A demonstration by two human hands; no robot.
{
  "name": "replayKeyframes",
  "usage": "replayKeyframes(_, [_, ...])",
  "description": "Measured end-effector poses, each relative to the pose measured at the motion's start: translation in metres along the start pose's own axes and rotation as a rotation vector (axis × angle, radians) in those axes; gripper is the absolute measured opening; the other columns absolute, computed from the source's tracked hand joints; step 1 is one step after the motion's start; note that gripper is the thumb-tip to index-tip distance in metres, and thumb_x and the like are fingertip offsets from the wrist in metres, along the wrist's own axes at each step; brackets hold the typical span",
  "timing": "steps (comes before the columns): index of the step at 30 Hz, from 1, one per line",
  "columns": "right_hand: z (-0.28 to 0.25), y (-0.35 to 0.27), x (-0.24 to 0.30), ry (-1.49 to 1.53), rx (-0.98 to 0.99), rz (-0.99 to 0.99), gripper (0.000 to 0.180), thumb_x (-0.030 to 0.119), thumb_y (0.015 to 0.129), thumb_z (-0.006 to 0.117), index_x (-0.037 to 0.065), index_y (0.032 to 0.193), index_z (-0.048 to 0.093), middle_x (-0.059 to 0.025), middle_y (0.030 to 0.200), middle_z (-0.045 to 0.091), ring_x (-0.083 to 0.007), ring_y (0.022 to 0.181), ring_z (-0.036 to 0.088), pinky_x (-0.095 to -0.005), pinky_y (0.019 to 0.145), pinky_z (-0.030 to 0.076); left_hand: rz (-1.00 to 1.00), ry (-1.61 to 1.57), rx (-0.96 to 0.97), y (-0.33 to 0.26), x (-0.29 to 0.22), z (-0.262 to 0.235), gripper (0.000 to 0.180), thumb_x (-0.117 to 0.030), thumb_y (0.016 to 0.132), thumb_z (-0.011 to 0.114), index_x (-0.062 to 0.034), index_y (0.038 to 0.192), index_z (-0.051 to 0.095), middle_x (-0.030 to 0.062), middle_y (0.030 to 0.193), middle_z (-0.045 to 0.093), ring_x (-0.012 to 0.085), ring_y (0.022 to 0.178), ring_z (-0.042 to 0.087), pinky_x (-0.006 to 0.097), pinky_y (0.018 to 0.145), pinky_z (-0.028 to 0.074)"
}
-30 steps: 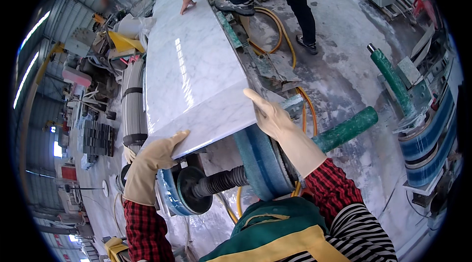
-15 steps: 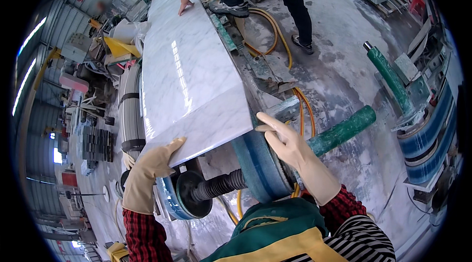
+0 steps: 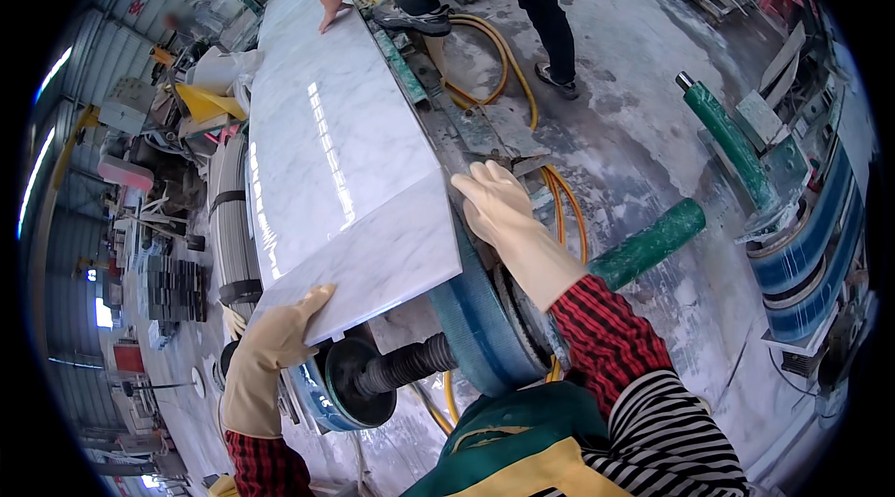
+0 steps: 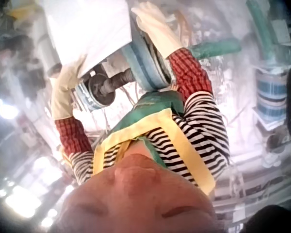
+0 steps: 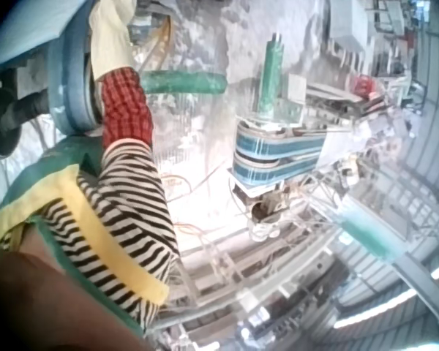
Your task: The person feeds large rectangular stone tiles into a grinding machine using both hands. They guide the tiles through the rollers and retrieve them from the other side, repeating this process for multiple tiles in a continuous loop.
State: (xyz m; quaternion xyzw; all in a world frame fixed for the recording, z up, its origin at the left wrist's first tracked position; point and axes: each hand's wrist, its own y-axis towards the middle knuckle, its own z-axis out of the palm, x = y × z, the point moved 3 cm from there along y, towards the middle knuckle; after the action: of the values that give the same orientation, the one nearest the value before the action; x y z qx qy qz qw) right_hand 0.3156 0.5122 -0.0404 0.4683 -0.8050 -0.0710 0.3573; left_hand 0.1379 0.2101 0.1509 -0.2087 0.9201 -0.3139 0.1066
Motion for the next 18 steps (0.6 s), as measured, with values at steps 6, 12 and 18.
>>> replayKeyframes(6, [0.025, 0.033, -0.007, -0.080, 0.025, 0.039, 0.016, 0.012, 0.085, 0.067, 0.013, 0.101, 0.073, -0.0116, 0.103, 0.065, -0.0308, 0.107, 0.059, -0.0415, 0.099, 0.047, -0.077, 0.035, 0.060, -0.001, -0.009, -0.004, 0.109, -0.002, 0.071, 0.085, -0.0182, 0.166, 0.035, 0.0263, 0.157, 0.051, 0.0416, 0.136, 0.058, 0.041, 0.113, 0.048])
replayKeyframes(12, [0.034, 0.036, -0.009, 0.012, -0.076, -0.023, 0.018, 0.003, 0.078, 0.067, 0.011, 0.094, 0.066, -0.0100, 0.097, 0.060, -0.0328, 0.100, 0.058, -0.0431, 0.090, 0.049, -0.097, -0.014, 0.065, -0.004, -0.006, -0.002, 0.106, -0.002, 0.070, 0.085, -0.0169, 0.164, 0.037, 0.0243, 0.156, 0.053, 0.0420, 0.134, 0.060, 0.042, 0.112, 0.048])
replayKeyframes(18, [0.051, 0.031, -0.021, 0.000, -0.109, -0.053, 0.016, 0.005, 0.078, 0.068, 0.012, 0.092, 0.069, -0.0075, 0.096, 0.062, -0.0298, 0.102, 0.059, -0.0399, 0.092, 0.049, -0.067, 0.056, 0.068, 0.001, -0.012, -0.007, 0.105, -0.003, 0.070, 0.085, -0.0166, 0.163, 0.037, 0.0239, 0.153, 0.056, 0.0435, 0.130, 0.062, 0.043, 0.110, 0.049])
